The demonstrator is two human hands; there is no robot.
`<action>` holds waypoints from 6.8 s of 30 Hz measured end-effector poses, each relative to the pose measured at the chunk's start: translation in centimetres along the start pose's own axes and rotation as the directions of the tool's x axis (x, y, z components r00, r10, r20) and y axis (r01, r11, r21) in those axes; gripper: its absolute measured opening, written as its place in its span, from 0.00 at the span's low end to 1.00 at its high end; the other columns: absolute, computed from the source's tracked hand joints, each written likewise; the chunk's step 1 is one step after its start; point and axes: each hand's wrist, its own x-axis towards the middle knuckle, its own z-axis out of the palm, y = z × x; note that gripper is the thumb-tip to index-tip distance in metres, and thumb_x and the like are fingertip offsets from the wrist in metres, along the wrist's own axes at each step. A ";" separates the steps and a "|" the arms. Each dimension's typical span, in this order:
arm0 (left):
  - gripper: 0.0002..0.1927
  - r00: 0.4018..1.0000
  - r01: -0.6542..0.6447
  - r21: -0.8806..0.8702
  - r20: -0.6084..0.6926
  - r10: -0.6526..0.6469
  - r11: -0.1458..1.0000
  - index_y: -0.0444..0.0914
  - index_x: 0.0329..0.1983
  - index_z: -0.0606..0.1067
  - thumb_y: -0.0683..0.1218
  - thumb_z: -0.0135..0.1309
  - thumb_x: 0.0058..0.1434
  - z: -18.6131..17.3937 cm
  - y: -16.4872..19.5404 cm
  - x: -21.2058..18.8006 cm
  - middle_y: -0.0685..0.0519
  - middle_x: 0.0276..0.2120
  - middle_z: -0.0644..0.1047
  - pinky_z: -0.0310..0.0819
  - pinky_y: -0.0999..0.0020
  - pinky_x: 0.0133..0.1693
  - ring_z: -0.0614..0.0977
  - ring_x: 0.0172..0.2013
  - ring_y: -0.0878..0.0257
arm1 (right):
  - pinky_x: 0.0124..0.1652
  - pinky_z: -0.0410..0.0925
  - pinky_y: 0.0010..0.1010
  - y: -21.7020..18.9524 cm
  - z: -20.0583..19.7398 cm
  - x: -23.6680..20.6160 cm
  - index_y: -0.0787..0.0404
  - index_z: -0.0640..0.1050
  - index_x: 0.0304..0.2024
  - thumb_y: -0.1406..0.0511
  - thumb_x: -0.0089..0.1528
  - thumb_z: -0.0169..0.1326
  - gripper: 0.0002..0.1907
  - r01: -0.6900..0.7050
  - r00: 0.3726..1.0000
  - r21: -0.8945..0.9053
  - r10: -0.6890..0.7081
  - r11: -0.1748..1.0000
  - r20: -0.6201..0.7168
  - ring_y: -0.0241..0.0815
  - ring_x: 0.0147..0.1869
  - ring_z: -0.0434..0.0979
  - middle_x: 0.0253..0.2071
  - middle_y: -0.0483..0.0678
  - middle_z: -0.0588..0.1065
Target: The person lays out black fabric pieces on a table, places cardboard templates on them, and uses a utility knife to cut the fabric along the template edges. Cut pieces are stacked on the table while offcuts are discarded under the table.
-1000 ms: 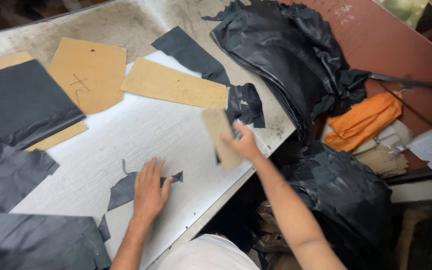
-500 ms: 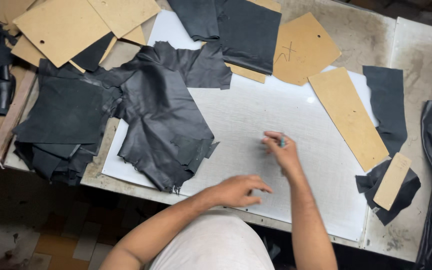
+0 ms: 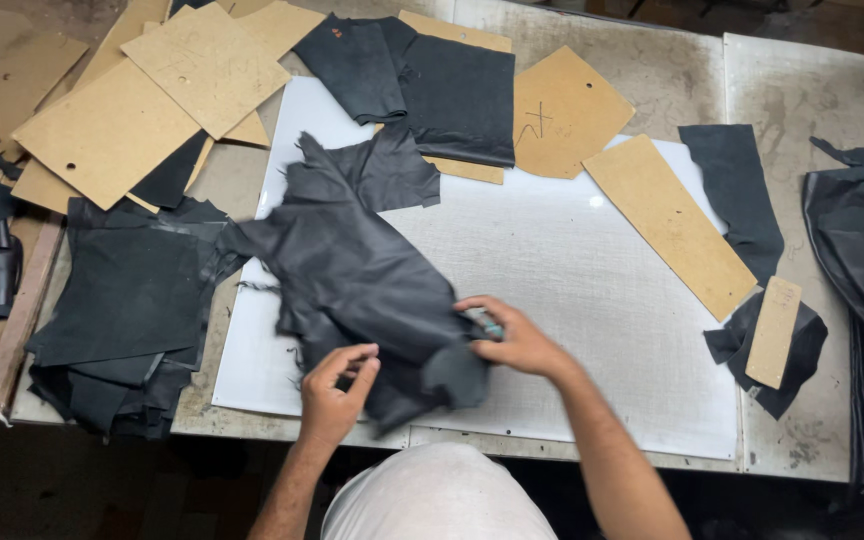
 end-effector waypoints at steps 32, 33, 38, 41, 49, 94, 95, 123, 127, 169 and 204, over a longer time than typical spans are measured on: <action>0.25 0.952 0.229 -0.677 0.305 -0.016 0.700 0.35 0.32 0.77 0.59 0.44 0.72 -15.5 5.1 7.7 0.55 0.24 0.78 0.68 0.72 0.28 0.76 0.23 0.67 | 0.11 0.55 0.15 5.4 -0.3 -12.1 0.57 0.67 0.34 0.66 0.64 0.51 0.06 0.377 0.914 0.876 0.033 0.300 -0.404 0.28 0.15 0.63 0.23 0.45 0.71; 0.28 0.951 0.213 -0.556 0.307 -0.039 0.803 0.34 0.31 0.77 0.60 0.43 0.74 -16.3 5.5 8.9 0.54 0.21 0.77 0.68 0.72 0.24 0.75 0.20 0.66 | 0.10 0.55 0.16 3.9 -0.8 -10.6 0.57 0.67 0.34 0.66 0.64 0.51 0.06 0.383 0.906 0.854 0.037 0.352 -0.421 0.29 0.14 0.63 0.23 0.44 0.70; 0.32 0.960 -0.262 0.003 -0.101 0.261 0.965 0.38 0.24 0.61 0.54 0.45 0.87 -15.3 7.1 17.6 0.62 0.23 0.62 0.51 0.69 0.29 0.58 0.26 0.72 | 0.12 0.55 0.19 -3.1 -6.6 -6.1 0.56 0.66 0.36 0.67 0.65 0.50 0.06 0.584 0.771 0.649 -0.082 0.489 -0.632 0.31 0.15 0.63 0.24 0.44 0.69; 0.28 0.909 -0.413 -0.264 -0.172 0.378 0.872 0.38 0.26 0.63 0.50 0.48 0.87 -14.1 9.2 20.0 0.63 0.25 0.65 0.51 0.72 0.29 0.58 0.26 0.73 | 0.21 0.60 0.22 -5.4 -10.1 -5.3 0.58 0.66 0.40 0.69 0.68 0.51 0.06 0.678 0.675 0.567 -0.092 0.469 -0.732 0.33 0.23 0.68 0.29 0.44 0.69; 0.30 0.997 -0.081 -0.609 -0.041 0.071 0.789 0.32 0.73 0.61 0.35 0.53 0.69 -4.8 3.3 20.3 0.49 0.63 0.73 0.71 0.66 0.63 0.77 0.59 0.63 | 0.16 0.53 0.19 2.6 -11.3 -5.6 0.56 0.72 0.53 0.70 0.63 0.60 0.17 0.470 0.640 0.607 0.226 0.641 -0.734 0.29 0.17 0.66 0.21 0.39 0.64; 0.19 0.998 0.031 0.727 -0.065 0.023 0.686 0.39 0.48 0.78 0.52 0.66 0.59 3.8 -2.5 4.3 0.48 0.52 0.77 0.68 0.47 0.54 0.76 0.56 0.50 | 0.31 0.67 0.20 17.0 -5.9 -13.2 0.62 0.81 0.43 0.66 0.60 0.66 0.11 -0.251 0.529 0.142 0.258 0.958 -0.809 0.30 0.30 0.73 0.27 0.43 0.77; 0.18 0.991 -0.119 0.728 0.041 0.131 0.675 0.40 0.50 0.78 0.51 0.66 0.60 4.7 -2.2 4.4 0.48 0.56 0.76 0.65 0.47 0.60 0.74 0.61 0.49 | 0.31 0.67 0.21 16.9 -6.5 -12.6 0.62 0.81 0.43 0.67 0.61 0.65 0.09 -0.181 0.513 0.150 0.223 0.972 -0.829 0.30 0.30 0.73 0.28 0.42 0.76; 0.15 0.617 -0.753 0.221 0.565 0.548 0.620 0.43 0.50 0.81 0.45 0.63 0.59 12.5 -2.2 2.6 0.54 0.51 0.80 0.74 0.58 0.62 0.80 0.57 0.60 | 0.34 0.70 0.29 7.3 -0.8 -5.2 0.53 0.86 0.43 0.63 0.55 0.65 0.13 0.002 0.855 -0.268 -0.140 0.963 -0.499 0.38 0.28 0.74 0.28 0.43 0.79; 0.13 0.616 -0.769 0.242 0.525 0.587 0.592 0.42 0.41 0.79 0.48 0.64 0.54 12.2 -2.1 2.5 0.53 0.45 0.81 0.75 0.57 0.59 0.83 0.52 0.58 | 0.37 0.72 0.34 7.6 0.8 -5.1 0.54 0.81 0.52 0.56 0.42 0.72 0.34 0.029 0.897 -0.318 -0.165 0.948 -0.409 0.42 0.32 0.77 0.34 0.44 0.78; 0.12 0.860 -0.198 0.087 0.494 0.131 0.976 0.43 0.42 0.83 0.52 0.64 0.57 7.2 1.0 0.0 0.53 0.25 0.83 0.77 0.66 0.25 0.85 0.23 0.62 | 0.54 0.67 0.33 9.8 1.1 -6.4 0.61 0.85 0.36 0.60 0.65 0.54 0.13 0.026 0.984 0.025 -0.021 0.999 -0.176 0.42 0.52 0.77 0.46 0.48 0.78; 0.25 0.956 -0.277 0.547 0.074 0.284 0.790 0.36 0.70 0.67 0.47 0.45 0.71 11.6 -5.5 6.7 0.45 0.69 0.69 0.53 0.53 0.73 0.65 0.73 0.51 | 0.74 0.41 0.51 7.7 6.7 3.5 0.65 0.60 0.73 0.47 0.62 0.50 0.43 0.303 0.832 -0.794 -0.552 0.527 -0.050 0.57 0.81 0.49 0.77 0.58 0.55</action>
